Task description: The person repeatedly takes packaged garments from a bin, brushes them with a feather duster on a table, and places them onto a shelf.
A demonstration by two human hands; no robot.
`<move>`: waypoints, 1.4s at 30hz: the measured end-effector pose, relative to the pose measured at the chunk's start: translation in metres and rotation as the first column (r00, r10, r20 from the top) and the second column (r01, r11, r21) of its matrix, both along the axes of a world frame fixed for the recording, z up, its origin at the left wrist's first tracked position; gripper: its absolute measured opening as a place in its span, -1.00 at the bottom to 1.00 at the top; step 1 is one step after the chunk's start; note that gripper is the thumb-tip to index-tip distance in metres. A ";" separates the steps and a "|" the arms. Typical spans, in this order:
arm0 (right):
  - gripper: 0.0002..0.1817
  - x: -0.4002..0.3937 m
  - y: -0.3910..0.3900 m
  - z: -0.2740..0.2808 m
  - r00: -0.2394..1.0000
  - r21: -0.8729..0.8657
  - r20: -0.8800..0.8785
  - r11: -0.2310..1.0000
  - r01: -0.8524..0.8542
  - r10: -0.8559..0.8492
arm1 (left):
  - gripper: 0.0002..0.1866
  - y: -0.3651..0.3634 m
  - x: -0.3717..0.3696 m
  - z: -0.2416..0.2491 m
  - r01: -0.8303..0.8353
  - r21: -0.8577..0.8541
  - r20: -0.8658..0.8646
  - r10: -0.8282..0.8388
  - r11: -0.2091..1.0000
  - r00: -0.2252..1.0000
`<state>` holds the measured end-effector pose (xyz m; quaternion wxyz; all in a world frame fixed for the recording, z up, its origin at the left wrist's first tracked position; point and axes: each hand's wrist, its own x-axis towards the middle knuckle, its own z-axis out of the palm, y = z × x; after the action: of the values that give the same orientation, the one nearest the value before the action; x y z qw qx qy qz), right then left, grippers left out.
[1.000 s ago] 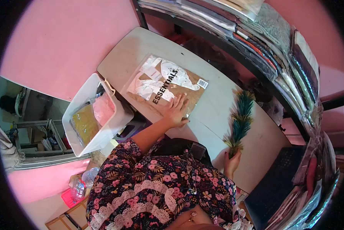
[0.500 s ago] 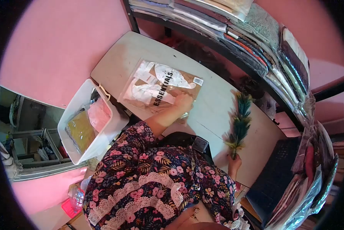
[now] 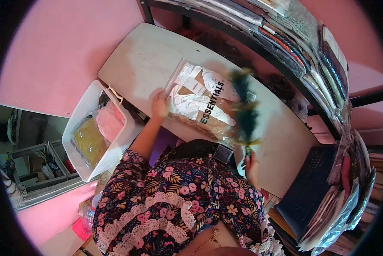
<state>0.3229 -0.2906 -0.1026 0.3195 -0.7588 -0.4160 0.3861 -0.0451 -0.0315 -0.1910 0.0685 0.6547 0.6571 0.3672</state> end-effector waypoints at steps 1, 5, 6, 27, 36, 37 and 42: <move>-0.62 -0.005 0.003 0.005 0.977 0.006 0.136 0.986 -0.169 0.167 | -0.72 -0.002 -0.015 0.005 -0.001 -0.004 -0.001 0.001 1.000 1.000; -0.65 -0.018 0.032 0.004 0.928 0.024 0.360 0.993 -0.113 0.097 | -0.68 0.001 -0.065 -0.003 0.259 -0.512 0.316 -0.100 0.819 0.943; -0.67 -0.022 0.037 0.002 0.936 0.071 0.353 0.997 -0.023 -0.004 | -0.67 0.001 -0.072 -0.008 0.362 -0.603 0.365 -0.158 0.711 0.917; -0.62 -0.060 0.119 0.021 0.671 0.036 0.449 0.738 -0.674 0.590 | -0.67 -0.008 -0.055 0.065 -0.155 0.128 0.522 0.066 0.980 0.850; -0.67 -0.064 0.139 0.025 0.708 -0.001 0.528 0.834 -0.551 0.469 | -0.34 -0.005 0.003 0.047 0.375 -0.011 -0.050 -0.376 0.927 0.925; -0.68 -0.063 0.137 0.026 0.700 0.061 0.499 0.785 -0.617 0.511 | -0.32 -0.008 0.000 0.036 0.388 -0.190 -0.162 -0.419 0.902 0.893; -0.70 -0.054 0.147 0.028 0.695 -0.045 0.635 0.914 -0.403 0.338 | -0.25 -0.012 -0.007 0.016 0.396 -0.119 -0.285 -0.414 0.910 0.865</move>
<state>0.2685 -0.1436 -0.0751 0.1138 -0.7274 -0.6609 0.1453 -0.0524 -0.0437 -0.1747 0.0605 0.8243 0.5177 0.2208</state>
